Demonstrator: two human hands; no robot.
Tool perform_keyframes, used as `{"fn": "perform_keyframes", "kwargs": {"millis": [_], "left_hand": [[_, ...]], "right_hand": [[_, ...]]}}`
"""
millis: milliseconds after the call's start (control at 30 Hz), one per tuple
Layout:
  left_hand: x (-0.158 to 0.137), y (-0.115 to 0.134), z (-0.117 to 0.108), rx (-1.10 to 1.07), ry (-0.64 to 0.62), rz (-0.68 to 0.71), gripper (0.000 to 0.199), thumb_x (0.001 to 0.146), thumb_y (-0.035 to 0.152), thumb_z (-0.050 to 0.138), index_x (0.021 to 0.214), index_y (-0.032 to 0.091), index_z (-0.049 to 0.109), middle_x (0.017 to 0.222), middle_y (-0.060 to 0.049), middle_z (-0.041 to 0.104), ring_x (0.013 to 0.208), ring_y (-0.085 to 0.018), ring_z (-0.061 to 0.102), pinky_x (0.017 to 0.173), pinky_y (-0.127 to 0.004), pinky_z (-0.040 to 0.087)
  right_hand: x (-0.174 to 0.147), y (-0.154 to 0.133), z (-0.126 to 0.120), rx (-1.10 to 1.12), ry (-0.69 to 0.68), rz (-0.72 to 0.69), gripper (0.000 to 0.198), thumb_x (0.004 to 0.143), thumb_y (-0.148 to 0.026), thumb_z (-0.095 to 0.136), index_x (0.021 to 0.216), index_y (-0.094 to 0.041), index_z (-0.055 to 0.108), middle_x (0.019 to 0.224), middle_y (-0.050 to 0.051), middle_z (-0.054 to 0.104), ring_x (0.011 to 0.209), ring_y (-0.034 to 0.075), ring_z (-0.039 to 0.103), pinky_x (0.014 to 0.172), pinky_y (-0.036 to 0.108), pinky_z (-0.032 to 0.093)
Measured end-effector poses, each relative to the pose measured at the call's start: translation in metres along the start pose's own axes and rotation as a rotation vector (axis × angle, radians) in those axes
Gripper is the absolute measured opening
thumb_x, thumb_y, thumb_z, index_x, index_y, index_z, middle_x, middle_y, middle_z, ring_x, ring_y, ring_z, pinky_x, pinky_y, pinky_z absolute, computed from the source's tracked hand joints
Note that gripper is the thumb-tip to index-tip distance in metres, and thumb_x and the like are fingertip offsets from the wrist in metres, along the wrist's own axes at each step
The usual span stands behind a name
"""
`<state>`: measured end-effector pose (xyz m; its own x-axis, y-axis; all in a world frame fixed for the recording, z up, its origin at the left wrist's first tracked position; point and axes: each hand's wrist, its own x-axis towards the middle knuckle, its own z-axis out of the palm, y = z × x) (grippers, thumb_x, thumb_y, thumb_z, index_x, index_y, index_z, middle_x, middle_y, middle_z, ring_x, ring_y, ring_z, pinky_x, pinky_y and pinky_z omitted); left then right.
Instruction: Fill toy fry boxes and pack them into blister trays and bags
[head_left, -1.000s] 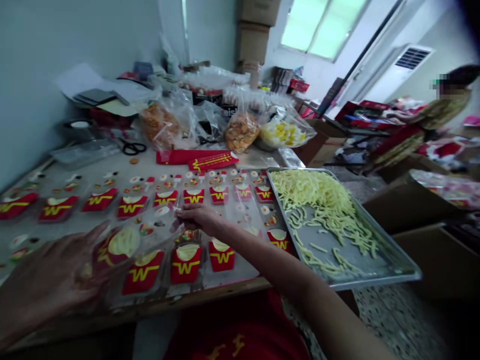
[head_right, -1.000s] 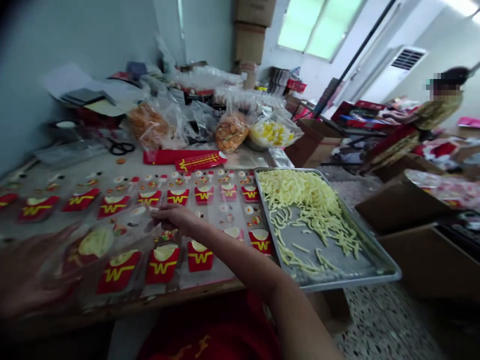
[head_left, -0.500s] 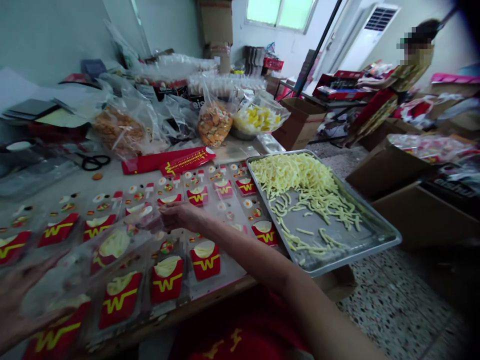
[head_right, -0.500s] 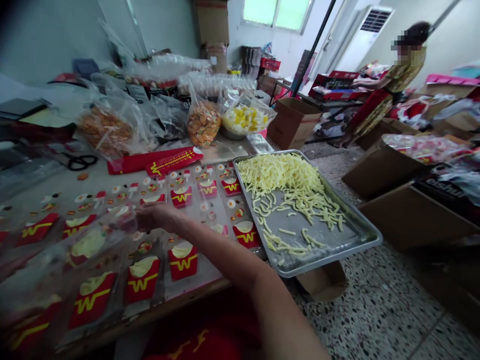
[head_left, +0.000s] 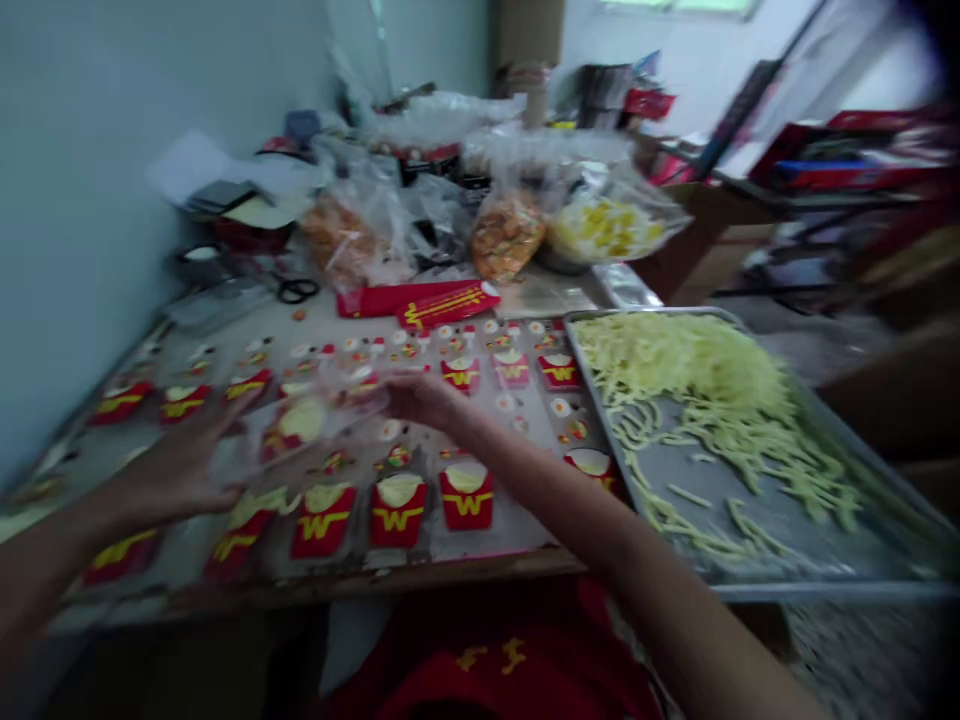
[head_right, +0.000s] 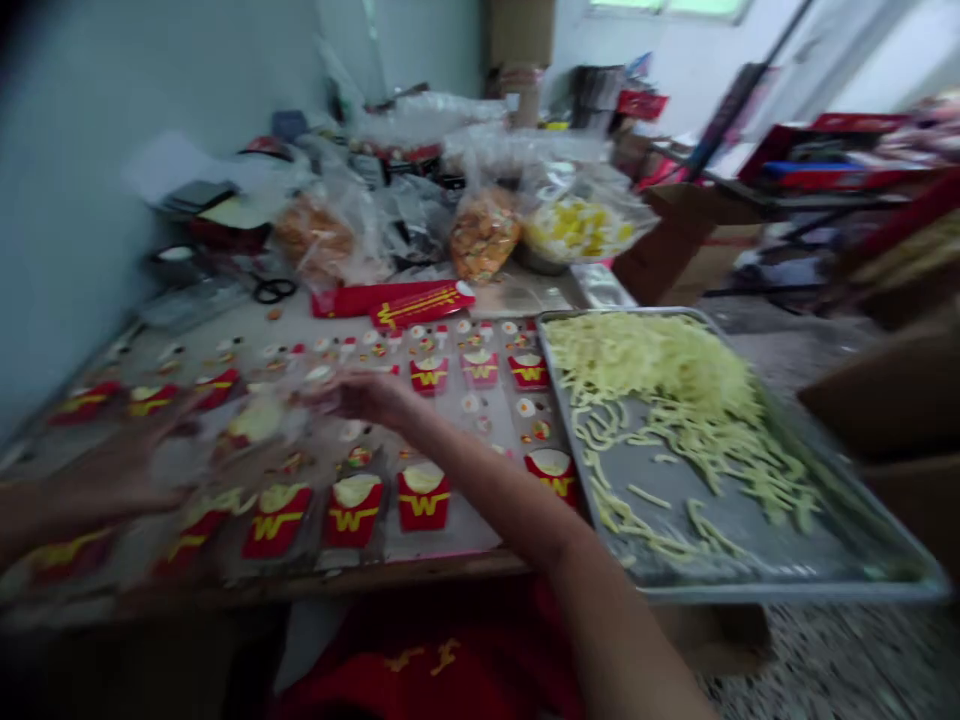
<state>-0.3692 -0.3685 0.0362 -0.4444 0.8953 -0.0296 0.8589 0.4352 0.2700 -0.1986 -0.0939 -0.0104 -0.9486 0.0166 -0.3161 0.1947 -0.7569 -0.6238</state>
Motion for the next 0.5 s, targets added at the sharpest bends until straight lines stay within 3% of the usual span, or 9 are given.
{"fn": "perform_keyframes", "kwargs": {"millis": [100,267,367,500], "left_hand": [[0.005,-0.002,-0.018,0.035,0.012,0.017,0.105,0.069,0.042,0.072,0.157,0.015,0.022,0.145,-0.01,0.052,0.116,-0.028,0.06,0.102,-0.042,0.049],[0.008,-0.015,-0.055,0.148,0.031,0.019,0.09,0.076,0.01,0.057,0.158,0.011,0.021,0.152,-0.011,0.044,0.122,-0.022,0.056,0.104,-0.034,0.047],[0.0,-0.032,-0.066,0.201,0.011,0.03,0.084,0.076,0.01,0.054,0.155,0.007,0.027,0.152,-0.013,0.044,0.131,-0.026,0.051,0.109,-0.038,0.043],[-0.004,-0.055,-0.065,0.243,0.011,0.011,0.076,0.077,0.011,0.048,0.152,0.006,0.034,0.155,-0.011,0.044,0.138,-0.024,0.044,0.115,-0.035,0.035]], "right_hand": [[0.005,-0.02,0.003,-0.014,0.076,-0.052,0.015,0.094,-0.015,0.05,0.084,-0.016,0.06,0.079,0.006,0.075,0.064,0.014,0.066,0.058,0.022,0.052],[0.022,-0.055,-0.009,-0.085,0.086,-0.126,0.024,0.098,-0.019,0.045,0.088,-0.014,0.067,0.082,0.009,0.075,0.066,0.013,0.067,0.061,0.022,0.052],[0.029,-0.061,-0.022,-0.146,0.102,-0.094,0.025,0.097,-0.02,0.047,0.091,-0.012,0.07,0.083,0.01,0.075,0.065,0.012,0.067,0.061,0.022,0.052],[0.05,-0.054,-0.031,-0.265,0.185,-0.058,0.026,0.096,-0.017,0.044,0.093,-0.012,0.07,0.09,0.013,0.076,0.068,0.013,0.069,0.065,0.024,0.054]]}}
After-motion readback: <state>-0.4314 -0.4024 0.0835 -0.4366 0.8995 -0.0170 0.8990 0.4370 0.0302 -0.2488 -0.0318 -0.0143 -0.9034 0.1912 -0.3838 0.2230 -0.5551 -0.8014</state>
